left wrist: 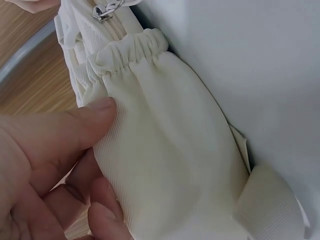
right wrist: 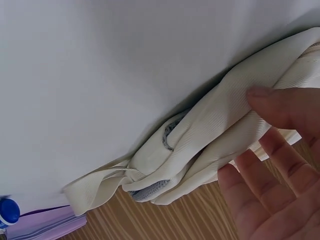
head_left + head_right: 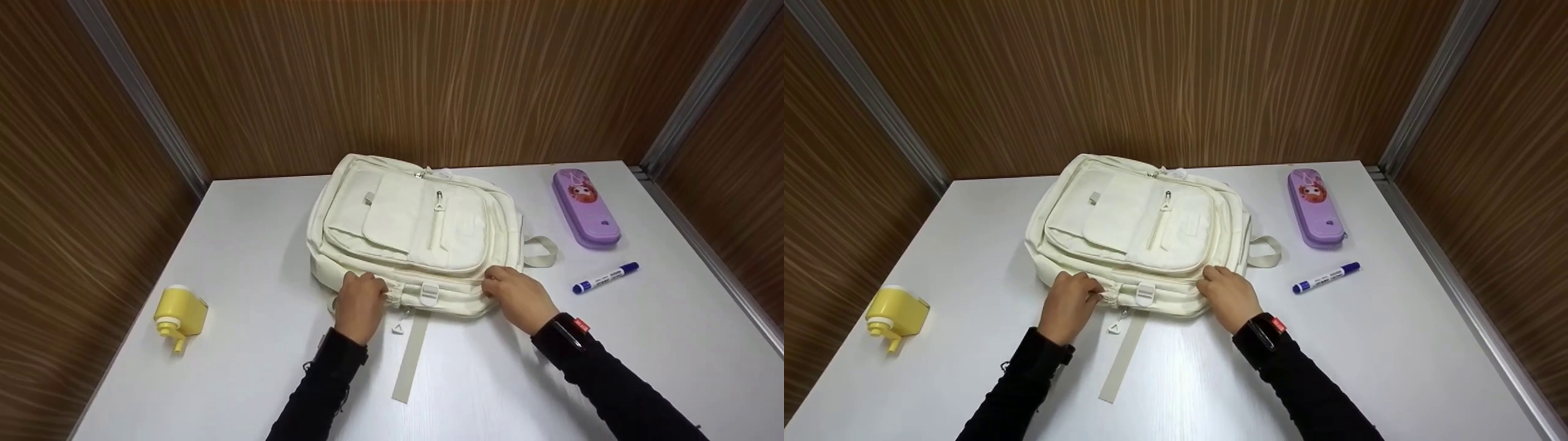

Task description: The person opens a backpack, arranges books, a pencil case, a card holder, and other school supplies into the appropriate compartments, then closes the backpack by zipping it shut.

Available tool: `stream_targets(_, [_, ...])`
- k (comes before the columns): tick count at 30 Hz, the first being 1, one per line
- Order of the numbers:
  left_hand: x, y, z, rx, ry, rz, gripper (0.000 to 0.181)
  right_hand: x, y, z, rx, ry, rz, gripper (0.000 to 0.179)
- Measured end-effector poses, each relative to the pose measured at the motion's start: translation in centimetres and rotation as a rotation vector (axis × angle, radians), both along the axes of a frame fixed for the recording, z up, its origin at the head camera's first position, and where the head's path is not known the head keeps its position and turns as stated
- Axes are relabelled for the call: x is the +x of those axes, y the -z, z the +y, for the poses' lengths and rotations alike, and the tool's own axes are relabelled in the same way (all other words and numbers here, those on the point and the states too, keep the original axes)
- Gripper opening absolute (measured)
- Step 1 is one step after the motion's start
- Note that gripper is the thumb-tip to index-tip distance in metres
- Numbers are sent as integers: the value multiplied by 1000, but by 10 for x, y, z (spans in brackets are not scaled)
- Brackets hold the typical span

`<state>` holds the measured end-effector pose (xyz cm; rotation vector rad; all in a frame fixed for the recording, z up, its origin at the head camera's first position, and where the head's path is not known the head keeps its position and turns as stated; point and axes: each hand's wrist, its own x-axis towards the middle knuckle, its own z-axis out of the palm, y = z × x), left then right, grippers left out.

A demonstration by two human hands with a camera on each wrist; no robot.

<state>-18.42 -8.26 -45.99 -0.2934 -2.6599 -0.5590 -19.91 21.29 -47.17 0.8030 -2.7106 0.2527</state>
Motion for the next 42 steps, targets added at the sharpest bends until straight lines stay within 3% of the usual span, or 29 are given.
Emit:
stream_targets(6, [2,3,2,-53,14,37,8,-4,1,2,-14,12,-23,15])
stream_targets(12, [2,6,3,-106,-1,107,8,0,-8,-5,-42,5,-77,23])
stream_targets(20, [0,7,-1,-54,61,172,12,23,-22,-61,-110,-39,7,14])
stream_targets(26, [-1,6,-3,-29,113,162,11,35,-13,-111,25,-96,-36,27])
stream_targets(35, [0,5,-4,-12,140,106,8,33,13,-152,243,49,55,45])
stream_targets(42, [-1,6,-6,-15,140,116,8,32,19,-164,377,116,149,30])
